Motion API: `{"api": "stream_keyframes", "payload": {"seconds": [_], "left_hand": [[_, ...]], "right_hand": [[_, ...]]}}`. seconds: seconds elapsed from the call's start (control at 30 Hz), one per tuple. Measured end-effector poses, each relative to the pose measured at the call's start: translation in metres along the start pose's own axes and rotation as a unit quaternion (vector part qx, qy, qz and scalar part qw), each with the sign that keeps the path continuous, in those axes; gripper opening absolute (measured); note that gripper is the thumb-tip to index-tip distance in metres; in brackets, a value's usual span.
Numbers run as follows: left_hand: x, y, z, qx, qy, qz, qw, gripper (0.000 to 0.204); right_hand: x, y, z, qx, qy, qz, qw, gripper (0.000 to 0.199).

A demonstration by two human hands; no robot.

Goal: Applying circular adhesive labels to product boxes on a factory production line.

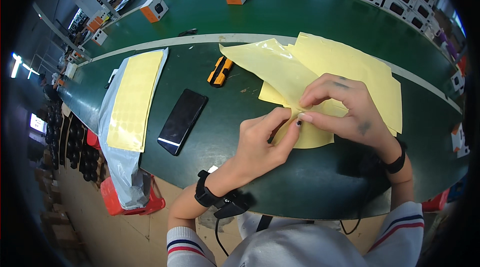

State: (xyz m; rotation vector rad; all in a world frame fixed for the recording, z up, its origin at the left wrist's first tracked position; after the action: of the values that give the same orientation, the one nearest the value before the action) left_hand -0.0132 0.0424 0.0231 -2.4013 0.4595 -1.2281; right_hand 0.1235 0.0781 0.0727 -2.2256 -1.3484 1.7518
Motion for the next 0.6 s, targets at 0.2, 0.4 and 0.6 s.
{"api": "stream_keyframes", "payload": {"seconds": [0.2,0.4,0.6], "left_hand": [[0.005,-0.001,0.001,0.016,-0.007,0.040,0.999,0.009],[0.003,0.000,0.003,0.012,-0.003,0.032,0.999,0.009],[-0.013,0.000,0.005,-0.005,0.114,-0.076,0.991,0.007]], "right_hand": [[-0.005,0.003,0.005,0.018,0.043,0.001,0.999,0.011],[0.007,0.004,0.000,0.029,-0.056,0.067,0.996,0.010],[0.042,-0.018,-0.018,0.051,-0.250,0.217,0.942,0.017]]}}
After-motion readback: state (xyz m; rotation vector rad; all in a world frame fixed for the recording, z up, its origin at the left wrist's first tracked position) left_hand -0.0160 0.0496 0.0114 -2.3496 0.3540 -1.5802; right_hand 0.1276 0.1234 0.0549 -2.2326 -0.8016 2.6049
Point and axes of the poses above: each hand's wrist, its own y-axis away from the middle knuckle, its own z-axis out of the palm, x = y × z, the point moved 6 cm from there along -y, towards the middle knuckle, and after that the axes turned 15 degrees about -y, right-handed, at the moved point
